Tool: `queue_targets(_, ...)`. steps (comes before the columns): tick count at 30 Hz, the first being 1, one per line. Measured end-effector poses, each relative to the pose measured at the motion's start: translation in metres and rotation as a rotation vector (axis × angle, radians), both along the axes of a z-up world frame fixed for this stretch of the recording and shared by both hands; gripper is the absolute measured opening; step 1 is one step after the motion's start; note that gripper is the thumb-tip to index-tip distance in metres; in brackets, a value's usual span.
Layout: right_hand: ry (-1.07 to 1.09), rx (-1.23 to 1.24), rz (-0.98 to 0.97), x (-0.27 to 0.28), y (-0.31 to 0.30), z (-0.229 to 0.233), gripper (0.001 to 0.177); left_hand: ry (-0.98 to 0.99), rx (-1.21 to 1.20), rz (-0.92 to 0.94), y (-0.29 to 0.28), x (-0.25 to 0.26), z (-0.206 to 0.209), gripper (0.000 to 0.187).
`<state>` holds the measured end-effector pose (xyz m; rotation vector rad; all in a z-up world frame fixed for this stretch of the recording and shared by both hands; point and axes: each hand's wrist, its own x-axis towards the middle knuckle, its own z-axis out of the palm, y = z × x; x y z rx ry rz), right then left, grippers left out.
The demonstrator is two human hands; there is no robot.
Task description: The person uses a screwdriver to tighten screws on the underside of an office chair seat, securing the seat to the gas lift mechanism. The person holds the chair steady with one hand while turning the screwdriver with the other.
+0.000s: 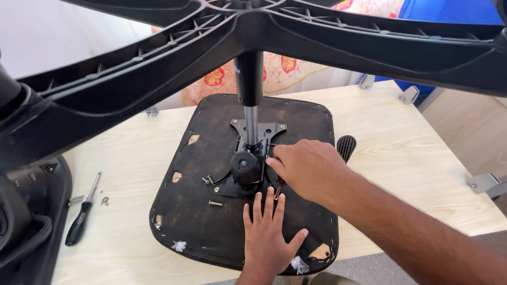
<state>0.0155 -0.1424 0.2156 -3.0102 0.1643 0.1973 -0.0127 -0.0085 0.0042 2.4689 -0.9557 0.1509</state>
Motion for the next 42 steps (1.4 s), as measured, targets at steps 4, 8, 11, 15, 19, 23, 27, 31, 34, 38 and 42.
queue_targets(4,0.063,0.066,0.015,-0.005,-0.009,-0.01,0.035,0.0,0.008,-0.008,0.001,0.001,0.002,0.092)
queue_targets(8,-0.072,0.085,0.259,-0.004,-0.02,-0.029,0.052,0.035,0.006,-0.017,0.001,0.002,0.001,0.093)
queue_targets(11,-0.136,0.09,0.387,-0.001,-0.02,-0.032,0.053,0.017,-0.003,-0.015,0.0,0.002,0.0,0.093)
queue_targets(15,0.327,0.017,0.011,0.003,-0.016,-0.015,0.04,0.013,0.002,-0.011,-0.001,0.002,-0.001,0.092)
queue_targets(19,0.068,-0.044,0.105,-0.001,-0.011,-0.003,0.035,-0.029,-0.037,-0.011,-0.001,0.002,-0.004,0.093)
queue_targets(23,0.064,-0.025,0.132,-0.004,-0.015,-0.006,0.033,-0.017,-0.049,-0.013,0.003,0.0,-0.004,0.092)
queue_targets(27,-0.049,0.015,0.323,-0.002,-0.018,-0.01,0.04,0.077,0.053,-0.017,-0.002,0.004,-0.005,0.094)
queue_targets(31,0.081,0.092,0.118,-0.008,-0.008,0.001,0.034,-0.03,0.005,-0.006,0.0,0.0,-0.008,0.092)
queue_targets(34,0.178,0.099,-0.008,-0.006,-0.001,0.008,0.03,-0.046,0.0,-0.002,0.0,0.0,-0.009,0.092)
queue_targets(38,0.004,0.203,0.135,-0.007,-0.009,-0.005,0.029,-0.042,0.006,-0.007,0.0,0.001,-0.008,0.092)
queue_targets(42,-0.194,0.258,0.361,-0.007,-0.02,-0.031,0.042,-0.043,-0.003,-0.004,0.001,0.0,-0.007,0.091)
